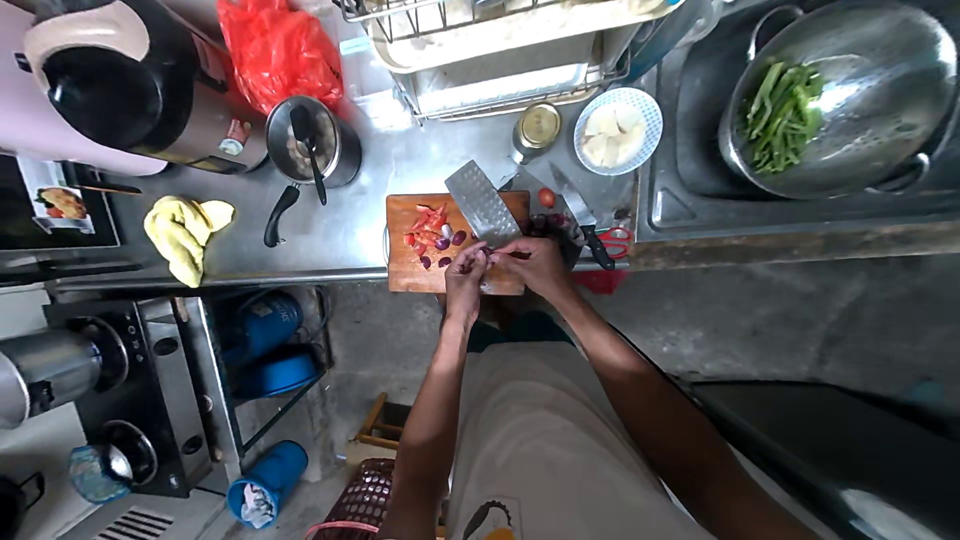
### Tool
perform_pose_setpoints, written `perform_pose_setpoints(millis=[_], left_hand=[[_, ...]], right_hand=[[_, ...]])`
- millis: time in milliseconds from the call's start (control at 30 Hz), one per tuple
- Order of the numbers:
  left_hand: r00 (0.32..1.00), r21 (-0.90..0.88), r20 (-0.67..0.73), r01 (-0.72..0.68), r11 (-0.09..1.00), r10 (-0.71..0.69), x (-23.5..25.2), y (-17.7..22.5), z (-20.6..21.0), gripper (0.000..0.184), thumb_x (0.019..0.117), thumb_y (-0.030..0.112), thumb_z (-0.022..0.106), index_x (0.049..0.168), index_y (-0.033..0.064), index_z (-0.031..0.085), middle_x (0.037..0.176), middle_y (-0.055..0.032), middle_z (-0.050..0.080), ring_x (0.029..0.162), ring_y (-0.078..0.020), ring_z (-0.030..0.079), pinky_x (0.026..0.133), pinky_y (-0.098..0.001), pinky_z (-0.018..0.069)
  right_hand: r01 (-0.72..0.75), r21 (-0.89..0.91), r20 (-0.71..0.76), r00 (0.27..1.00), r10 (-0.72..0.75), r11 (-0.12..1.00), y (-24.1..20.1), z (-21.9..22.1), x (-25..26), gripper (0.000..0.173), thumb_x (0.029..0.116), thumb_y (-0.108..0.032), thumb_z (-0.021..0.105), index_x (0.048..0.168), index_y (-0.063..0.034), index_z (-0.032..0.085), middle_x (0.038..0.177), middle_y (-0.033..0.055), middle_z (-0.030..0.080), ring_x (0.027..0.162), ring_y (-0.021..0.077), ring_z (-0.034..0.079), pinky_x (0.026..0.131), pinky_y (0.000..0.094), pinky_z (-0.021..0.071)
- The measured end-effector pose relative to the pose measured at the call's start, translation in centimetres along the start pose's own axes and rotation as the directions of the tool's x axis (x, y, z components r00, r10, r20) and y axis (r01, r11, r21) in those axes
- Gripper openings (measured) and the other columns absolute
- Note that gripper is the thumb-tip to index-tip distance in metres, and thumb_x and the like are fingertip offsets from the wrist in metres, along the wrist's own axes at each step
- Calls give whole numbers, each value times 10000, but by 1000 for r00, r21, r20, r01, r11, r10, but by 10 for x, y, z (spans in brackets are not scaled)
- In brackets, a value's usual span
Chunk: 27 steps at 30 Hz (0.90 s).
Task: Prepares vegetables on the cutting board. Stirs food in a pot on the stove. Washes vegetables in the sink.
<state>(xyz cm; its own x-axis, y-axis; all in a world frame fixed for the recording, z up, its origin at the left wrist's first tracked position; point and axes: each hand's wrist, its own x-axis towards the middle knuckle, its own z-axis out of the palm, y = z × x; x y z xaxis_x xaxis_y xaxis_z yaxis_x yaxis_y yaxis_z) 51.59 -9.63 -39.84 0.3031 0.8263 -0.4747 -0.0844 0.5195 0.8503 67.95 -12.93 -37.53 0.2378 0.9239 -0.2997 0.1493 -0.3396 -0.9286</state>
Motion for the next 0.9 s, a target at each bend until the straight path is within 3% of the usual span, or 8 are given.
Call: perform_pose_setpoints(millis=[333, 467, 600, 900], left_hand=[[999, -35, 14, 32, 999, -32, 0, 2, -2, 282, 1034, 173, 610, 1309, 156, 667, 1119, -16, 683, 923, -100, 648, 845, -310, 563], [1000, -43, 0, 22, 999, -22, 0, 1, 0, 272, 1028, 156, 617, 1294, 147, 674, 1088, -15, 682, 903, -96, 642, 837, -301, 559], [1000, -46, -17, 15, 999, -16, 1, -3, 0, 274, 1020, 147, 629, 1290, 146, 670, 1099, -12, 682, 914, -93, 646, 849, -300, 562], [998, 78, -57, -12, 997, 17, 1, 0, 5, 280, 1007, 162, 656, 1282, 109, 672, 1116, -57, 691, 933, -138, 669, 855, -347, 580]], right_hand=[[-32, 31, 33, 999, 31, 999, -3, -2, 3, 111, 940, -186, 768, 991, -89, 781, 925, 43, 769, 817, 141, 736, 796, 375, 632], [-51, -8, 39, 998, 52, 999, -6, -3, -3, 119, 972, -213, 733, 1030, -119, 776, 907, 46, 759, 754, 154, 724, 719, 379, 633], [-65, -28, 44, 997, 67, 997, -8, -3, -4, 161, 990, -237, 711, 1068, -110, 773, 914, 58, 758, 756, 162, 725, 723, 389, 633], [-13, -169, -1, 1000, 13, 986, -10, 1, -4, 124, 963, -226, 742, 1028, -139, 801, 1013, 24, 764, 900, 133, 728, 825, 399, 620]])
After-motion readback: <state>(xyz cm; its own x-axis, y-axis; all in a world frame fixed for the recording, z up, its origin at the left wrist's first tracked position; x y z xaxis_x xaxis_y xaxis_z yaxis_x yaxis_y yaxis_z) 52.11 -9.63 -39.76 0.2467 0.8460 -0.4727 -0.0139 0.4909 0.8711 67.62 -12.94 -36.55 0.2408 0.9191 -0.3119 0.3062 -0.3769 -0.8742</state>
